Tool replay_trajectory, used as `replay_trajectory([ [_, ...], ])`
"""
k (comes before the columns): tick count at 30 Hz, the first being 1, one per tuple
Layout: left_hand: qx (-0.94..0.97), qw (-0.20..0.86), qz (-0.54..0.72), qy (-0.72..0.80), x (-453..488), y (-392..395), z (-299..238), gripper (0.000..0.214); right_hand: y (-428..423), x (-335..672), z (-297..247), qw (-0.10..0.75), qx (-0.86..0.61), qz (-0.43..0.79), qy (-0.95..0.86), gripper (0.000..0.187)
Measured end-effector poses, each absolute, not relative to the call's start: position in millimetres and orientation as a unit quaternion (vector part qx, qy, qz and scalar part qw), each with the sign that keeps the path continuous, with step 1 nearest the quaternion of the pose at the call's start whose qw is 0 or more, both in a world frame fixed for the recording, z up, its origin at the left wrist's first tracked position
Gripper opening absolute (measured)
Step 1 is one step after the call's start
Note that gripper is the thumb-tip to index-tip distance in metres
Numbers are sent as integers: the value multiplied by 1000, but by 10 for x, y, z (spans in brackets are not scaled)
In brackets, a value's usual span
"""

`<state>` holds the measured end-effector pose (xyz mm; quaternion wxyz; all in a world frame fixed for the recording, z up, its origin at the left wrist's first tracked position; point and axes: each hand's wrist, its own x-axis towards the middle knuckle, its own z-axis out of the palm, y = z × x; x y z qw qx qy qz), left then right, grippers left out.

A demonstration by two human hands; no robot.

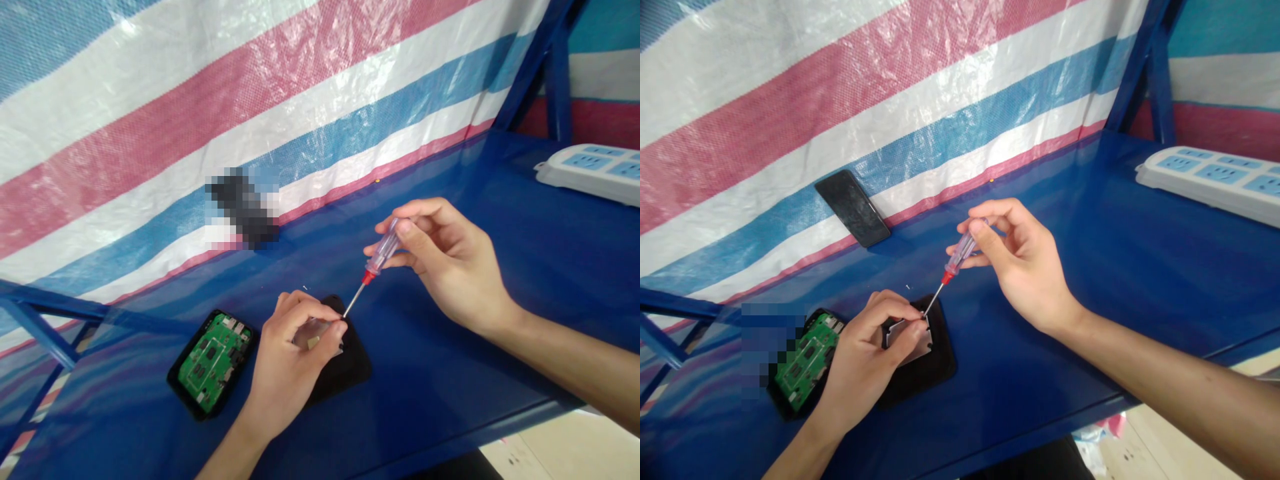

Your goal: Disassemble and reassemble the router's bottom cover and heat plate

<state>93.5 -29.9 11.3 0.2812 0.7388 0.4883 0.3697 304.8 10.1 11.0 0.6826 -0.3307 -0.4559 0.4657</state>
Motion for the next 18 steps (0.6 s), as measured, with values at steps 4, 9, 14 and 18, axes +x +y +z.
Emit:
replay_trajectory([
  [4,738,280,376,485,940,-308,118,13,97,3040,119,686,-329,463,-455,24],
  [9,752,246,361,493,936,-296,121,14,80,3047,124,670,-348,450,-477,24],
  [14,768,184,342,509,940,-294,145,14,39,3040,154,662,-337,441,-504,22],
  [18,776,145,323,521,947,-317,154,14,20,3022,163,660,-339,443,-504,21],
])
